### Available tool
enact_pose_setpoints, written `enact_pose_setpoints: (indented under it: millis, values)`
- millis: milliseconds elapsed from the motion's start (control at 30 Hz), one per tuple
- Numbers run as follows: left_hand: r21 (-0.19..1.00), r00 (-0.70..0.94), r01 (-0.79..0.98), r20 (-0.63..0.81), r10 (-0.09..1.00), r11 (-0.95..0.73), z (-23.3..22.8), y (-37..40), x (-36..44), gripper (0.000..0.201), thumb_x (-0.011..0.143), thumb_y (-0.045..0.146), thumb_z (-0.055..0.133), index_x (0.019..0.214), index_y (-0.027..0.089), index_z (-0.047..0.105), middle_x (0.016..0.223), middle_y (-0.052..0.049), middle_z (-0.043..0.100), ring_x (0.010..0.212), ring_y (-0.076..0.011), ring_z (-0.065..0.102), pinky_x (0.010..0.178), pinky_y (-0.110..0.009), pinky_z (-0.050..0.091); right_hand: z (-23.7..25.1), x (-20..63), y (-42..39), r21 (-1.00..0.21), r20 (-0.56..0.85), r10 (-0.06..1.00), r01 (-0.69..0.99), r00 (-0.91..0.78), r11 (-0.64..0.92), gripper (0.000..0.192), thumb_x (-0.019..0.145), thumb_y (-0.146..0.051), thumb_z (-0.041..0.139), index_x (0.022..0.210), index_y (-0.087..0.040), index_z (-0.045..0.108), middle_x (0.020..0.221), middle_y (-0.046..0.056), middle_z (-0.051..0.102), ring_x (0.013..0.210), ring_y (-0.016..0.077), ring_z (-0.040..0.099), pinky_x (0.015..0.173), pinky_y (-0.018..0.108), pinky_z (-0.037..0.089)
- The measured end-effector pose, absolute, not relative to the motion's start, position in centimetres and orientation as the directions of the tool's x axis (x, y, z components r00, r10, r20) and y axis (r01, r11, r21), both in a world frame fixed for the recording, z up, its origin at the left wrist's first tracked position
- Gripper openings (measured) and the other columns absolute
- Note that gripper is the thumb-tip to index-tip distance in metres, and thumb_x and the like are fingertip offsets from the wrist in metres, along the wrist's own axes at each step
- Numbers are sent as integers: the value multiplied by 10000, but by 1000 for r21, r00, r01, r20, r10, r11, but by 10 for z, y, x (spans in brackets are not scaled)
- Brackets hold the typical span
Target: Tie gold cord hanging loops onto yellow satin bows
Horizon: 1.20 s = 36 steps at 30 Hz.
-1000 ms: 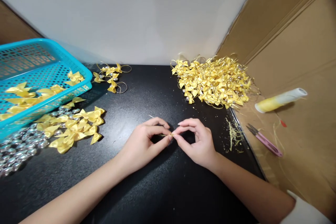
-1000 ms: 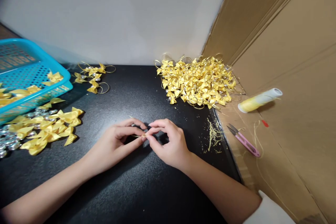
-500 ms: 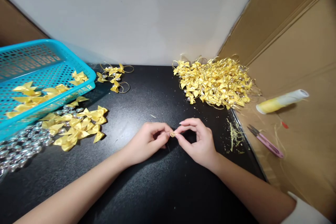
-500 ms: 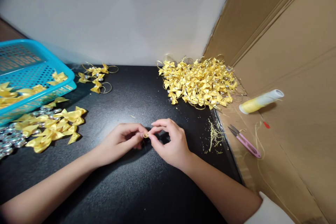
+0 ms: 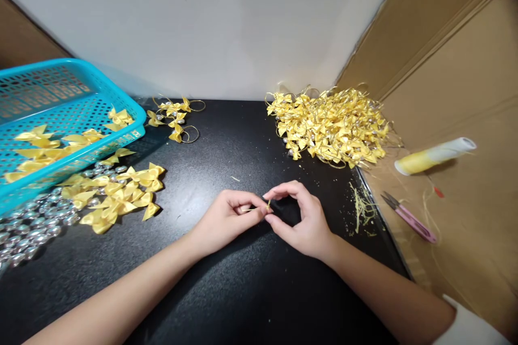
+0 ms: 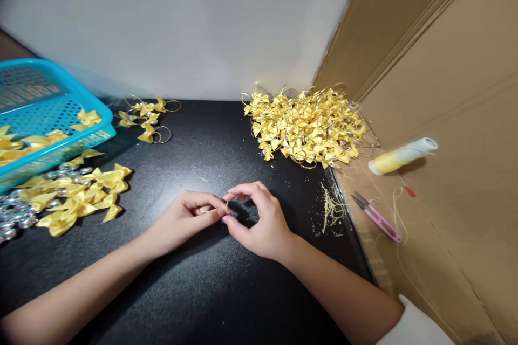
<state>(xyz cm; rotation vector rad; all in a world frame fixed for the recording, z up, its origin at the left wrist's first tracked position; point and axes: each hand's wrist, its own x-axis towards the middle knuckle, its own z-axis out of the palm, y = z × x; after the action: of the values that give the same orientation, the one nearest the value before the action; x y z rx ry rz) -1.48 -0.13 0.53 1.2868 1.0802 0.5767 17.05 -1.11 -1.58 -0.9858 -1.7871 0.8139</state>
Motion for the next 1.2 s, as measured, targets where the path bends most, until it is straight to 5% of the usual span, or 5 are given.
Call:
enact_pose_setpoints:
  millis: [400,733,933,1200]
  values:
    - [954,428,173,-297,854,245,3,-1,-16,305,775,414,660,713,124,731,477,85,223,488,-65,192,475,-226,175,-16,169,-12,-876,395,882,184,-256,446,336,803,-110,637,1092,-254,544,989,37,715,915,174,700,853,360,578]
    - [957,554,206,-284,783,202,5,5,-22,300,838,403,621,783,147,768,609,-7,629,584,-123,490,530,-222,381,-10,171,-8,-758,488,775,244,-401,604,387,800,-58,590,1123,-272,592,1046,39,722,1005,195,663,883,399,566]
    - [944,587,235,-326,741,230,5,7,-24,311,867,401,584,778,154,751,626,-2,632,618,-134,511,541,-224,377,-17,171,-9,-807,478,846,263,-236,529,177,825,-142,683,957,-247,631,820,4,744,748,162,722,720,318,598]
    - [925,510,233,-379,772,299,2,7,-23,348,826,480,592,777,141,655,573,50,460,529,-81,329,492,-201,236,-17,171,-10,-780,507,837,305,-207,547,273,797,-89,645,1011,-239,568,810,-3,734,743,150,722,743,303,595]
